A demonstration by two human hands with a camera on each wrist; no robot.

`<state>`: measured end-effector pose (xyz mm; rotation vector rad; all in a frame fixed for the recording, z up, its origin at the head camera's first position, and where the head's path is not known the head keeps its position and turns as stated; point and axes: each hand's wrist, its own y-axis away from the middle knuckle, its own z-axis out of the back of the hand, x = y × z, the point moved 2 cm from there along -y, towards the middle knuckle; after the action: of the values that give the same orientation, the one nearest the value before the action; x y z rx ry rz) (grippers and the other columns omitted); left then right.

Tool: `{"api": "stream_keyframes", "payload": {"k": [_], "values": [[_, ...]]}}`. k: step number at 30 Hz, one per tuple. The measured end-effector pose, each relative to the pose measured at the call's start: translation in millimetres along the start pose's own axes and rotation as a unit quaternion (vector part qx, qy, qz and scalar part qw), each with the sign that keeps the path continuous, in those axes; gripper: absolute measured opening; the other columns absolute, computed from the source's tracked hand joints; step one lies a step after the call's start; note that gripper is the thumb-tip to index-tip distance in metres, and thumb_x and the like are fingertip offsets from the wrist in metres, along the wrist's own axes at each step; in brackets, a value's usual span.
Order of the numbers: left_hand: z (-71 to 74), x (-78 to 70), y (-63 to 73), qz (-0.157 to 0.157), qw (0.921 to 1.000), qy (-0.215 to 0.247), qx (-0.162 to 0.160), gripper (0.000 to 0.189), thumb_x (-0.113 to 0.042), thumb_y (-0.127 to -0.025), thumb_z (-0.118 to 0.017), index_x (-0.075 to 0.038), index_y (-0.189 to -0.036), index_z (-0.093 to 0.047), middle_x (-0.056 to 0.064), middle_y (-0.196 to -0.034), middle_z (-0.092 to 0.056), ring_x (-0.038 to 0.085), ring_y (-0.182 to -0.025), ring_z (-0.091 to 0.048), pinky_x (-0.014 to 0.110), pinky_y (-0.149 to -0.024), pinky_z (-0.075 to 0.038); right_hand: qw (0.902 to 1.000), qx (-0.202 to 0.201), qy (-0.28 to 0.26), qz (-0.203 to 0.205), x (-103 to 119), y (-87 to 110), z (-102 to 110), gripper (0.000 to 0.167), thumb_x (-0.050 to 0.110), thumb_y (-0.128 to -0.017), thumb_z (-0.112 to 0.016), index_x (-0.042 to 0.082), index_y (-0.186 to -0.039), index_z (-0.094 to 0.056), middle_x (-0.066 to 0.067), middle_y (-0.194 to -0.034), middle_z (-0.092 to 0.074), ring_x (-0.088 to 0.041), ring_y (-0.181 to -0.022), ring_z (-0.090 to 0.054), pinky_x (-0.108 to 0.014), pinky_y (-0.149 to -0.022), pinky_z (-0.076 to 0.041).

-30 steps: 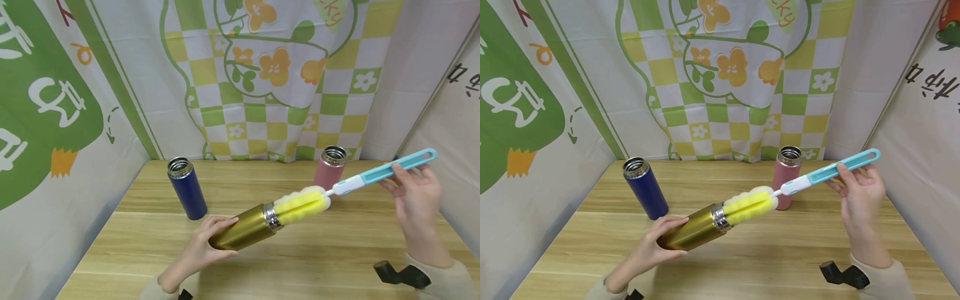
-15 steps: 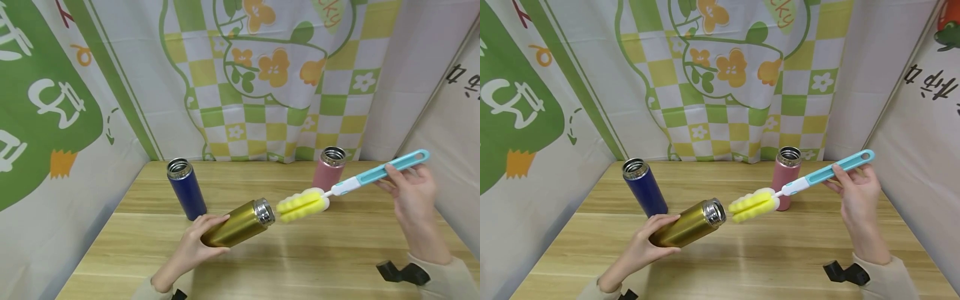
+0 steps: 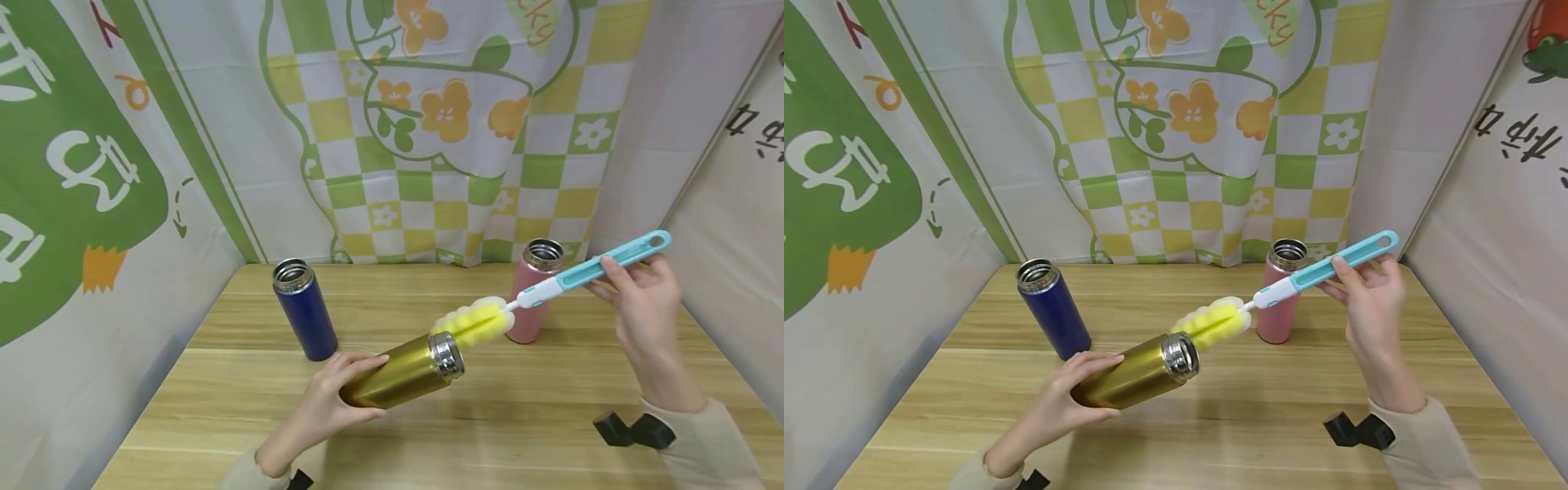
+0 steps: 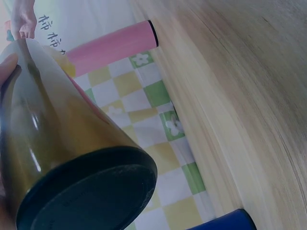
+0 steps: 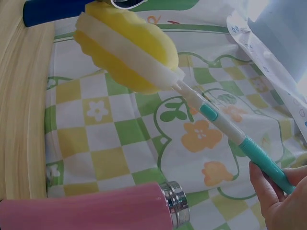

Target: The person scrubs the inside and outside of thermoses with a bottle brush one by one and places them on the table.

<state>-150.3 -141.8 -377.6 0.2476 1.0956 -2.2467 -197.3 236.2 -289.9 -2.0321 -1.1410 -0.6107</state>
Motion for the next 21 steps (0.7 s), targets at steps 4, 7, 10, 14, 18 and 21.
{"api": "stream_keyframes", "payload": {"k": [4,7,10,14,18,21], "values": [[-1.3,-0.2,-0.4,-0.001,1.0,-0.004,0.007,0.069,-0.021,-0.056,-0.082,-0.017,-0.119,-0.055,0.003,-0.107,-0.056,0.018,-0.096,-0.052,0.033,-0.076,-0.046,0.9997,-0.015,-0.021,-0.004,-2.0,-1.6,-3.3,0.023,-0.015,-0.076,-0.057,-0.004,-0.093,-0.045,-0.013,-0.072,-0.058,-0.024,-0.066,-0.064,-0.038,-0.061,-0.05],[-2.8,0.2,-0.5,-0.008,0.9999,-0.009,0.009,0.069,-0.022,-0.056,-0.082,-0.017,-0.119,-0.055,0.004,-0.106,-0.056,0.018,-0.095,-0.052,0.033,-0.075,-0.046,0.9991,-0.011,-0.039,-0.013,-3.7,-1.8,-4.6,0.024,-0.015,-0.077,-0.056,-0.003,-0.094,-0.044,-0.014,-0.074,-0.057,-0.025,-0.067,-0.064,-0.039,-0.063,-0.05],[-4.2,0.6,-0.8,-0.011,0.9999,-0.011,0.008,0.069,-0.022,-0.055,-0.083,-0.018,-0.119,-0.056,0.003,-0.105,-0.056,0.018,-0.094,-0.051,0.033,-0.075,-0.046,0.9981,-0.002,-0.057,-0.023,-4.6,-1.5,-4.6,0.023,-0.015,-0.078,-0.054,-0.002,-0.094,-0.042,-0.014,-0.076,-0.056,-0.025,-0.069,-0.064,-0.04,-0.065,-0.05],[-5.3,1.5,-0.6,-0.002,0.9999,-0.015,0.008,0.07,-0.022,-0.054,-0.083,-0.018,-0.119,-0.056,0.002,-0.105,-0.056,0.018,-0.094,-0.052,0.033,-0.075,-0.046,0.9965,0.006,-0.078,-0.029,-4.8,-2.0,-3.6,0.021,-0.014,-0.079,-0.053,-0.003,-0.093,-0.043,-0.013,-0.076,-0.056,-0.026,-0.069,-0.064,-0.041,-0.065,-0.05],[-6.2,2.5,-0.4,0.007,0.9997,-0.022,0.007,0.07,-0.023,-0.054,-0.083,-0.019,-0.119,-0.056,0.001,-0.106,-0.056,0.017,-0.095,-0.052,0.033,-0.074,-0.047,0.9939,0.018,-0.101,-0.042,-4.3,-2.2,-2.1,0.019,-0.015,-0.08,-0.052,-0.002,-0.092,-0.044,-0.014,-0.076,-0.057,-0.028,-0.071,-0.064,-0.042,-0.066,-0.05],[-6.8,4.0,0.6,0.017,0.9995,-0.026,0.004,0.068,-0.027,-0.056,-0.082,-0.019,-0.118,-0.056,-0.001,-0.106,-0.056,0.016,-0.095,-0.052,0.033,-0.074,-0.047,0.9919,0.031,-0.11,-0.055,-3.8,-1.8,-1.1,0.018,-0.014,-0.081,-0.05,-0.002,-0.091,-0.044,-0.014,-0.076,-0.057,-0.028,-0.072,-0.064,-0.042,-0.067,-0.05]]}}
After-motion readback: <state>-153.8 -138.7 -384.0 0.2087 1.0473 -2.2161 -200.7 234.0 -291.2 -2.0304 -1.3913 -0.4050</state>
